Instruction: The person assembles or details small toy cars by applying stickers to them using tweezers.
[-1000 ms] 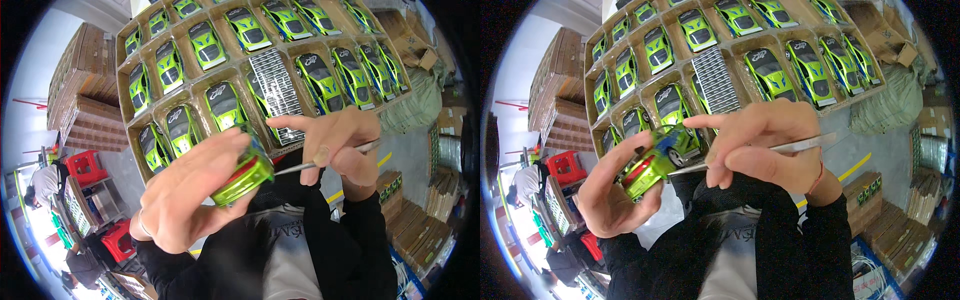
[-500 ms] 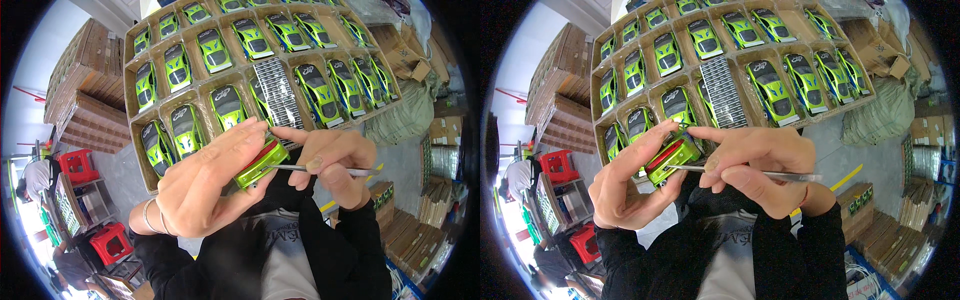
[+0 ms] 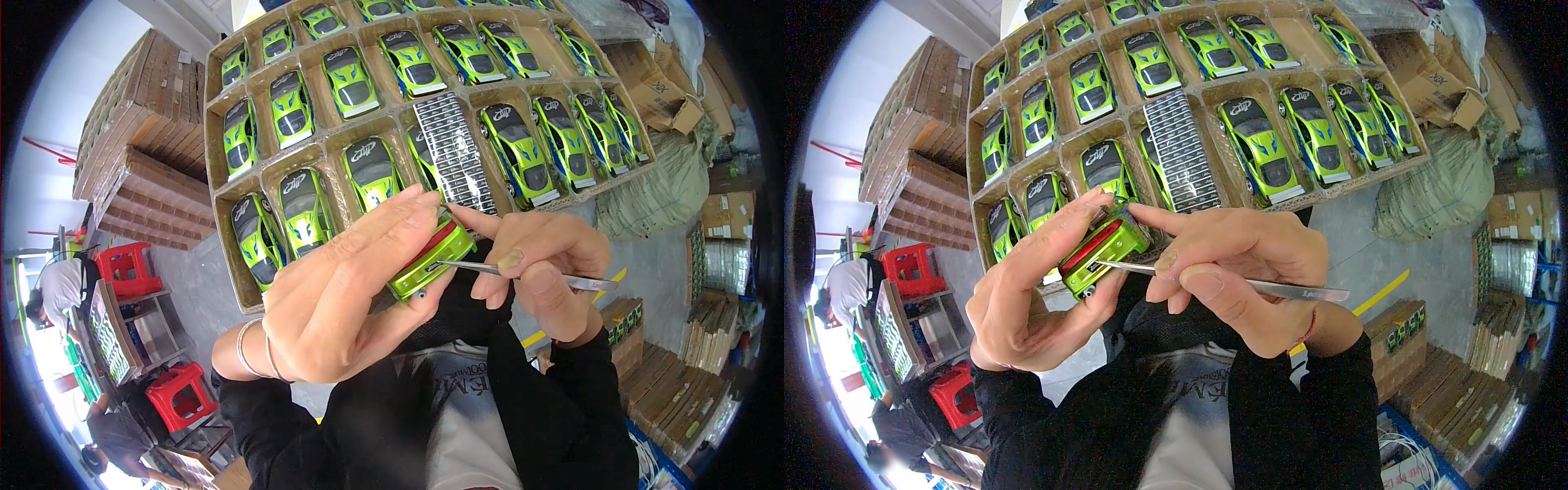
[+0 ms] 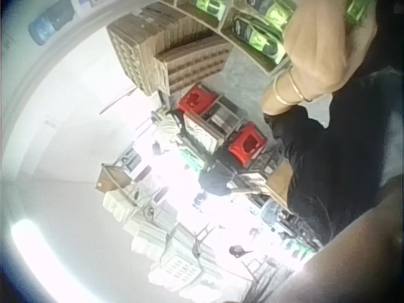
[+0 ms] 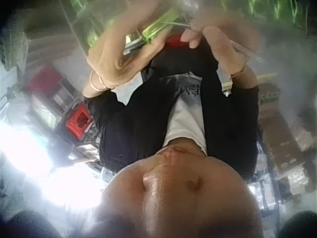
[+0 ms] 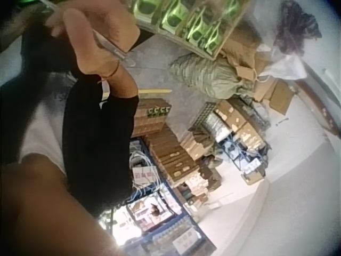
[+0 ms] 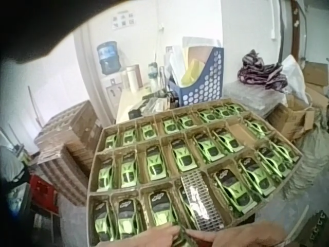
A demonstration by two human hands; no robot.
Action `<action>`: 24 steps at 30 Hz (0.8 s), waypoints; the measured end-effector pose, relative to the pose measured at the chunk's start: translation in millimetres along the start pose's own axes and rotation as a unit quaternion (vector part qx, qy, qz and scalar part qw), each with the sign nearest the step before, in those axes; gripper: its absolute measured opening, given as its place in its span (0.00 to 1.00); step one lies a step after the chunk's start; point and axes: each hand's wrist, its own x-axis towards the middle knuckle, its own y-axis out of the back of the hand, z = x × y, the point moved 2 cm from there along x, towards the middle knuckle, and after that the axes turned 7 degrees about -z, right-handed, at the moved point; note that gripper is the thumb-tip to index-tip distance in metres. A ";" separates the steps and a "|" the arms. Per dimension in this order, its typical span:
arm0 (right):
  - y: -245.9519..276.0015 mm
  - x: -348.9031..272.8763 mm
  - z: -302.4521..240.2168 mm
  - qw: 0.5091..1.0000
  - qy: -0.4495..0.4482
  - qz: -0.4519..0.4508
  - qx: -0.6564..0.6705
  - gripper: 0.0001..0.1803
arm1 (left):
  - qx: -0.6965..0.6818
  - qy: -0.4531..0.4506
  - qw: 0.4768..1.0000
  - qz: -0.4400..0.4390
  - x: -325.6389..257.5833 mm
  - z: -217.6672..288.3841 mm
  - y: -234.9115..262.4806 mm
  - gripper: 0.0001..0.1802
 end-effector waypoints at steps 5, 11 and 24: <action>0.4 -0.9 -0.4 1.000 0.001 0.002 -0.012 0.07 | 0.000 -0.001 1.000 0.000 1.0 0.4 -0.5 0.30; -0.1 -0.2 -1.6 1.000 -0.005 0.006 -0.013 0.06 | -0.006 -0.037 0.998 0.055 0.0 -3.7 -6.8 0.23; 0.8 0.3 -3.7 1.000 0.001 0.010 -0.021 0.06 | -0.081 0.037 0.996 0.000 -5.2 0.6 -5.3 0.20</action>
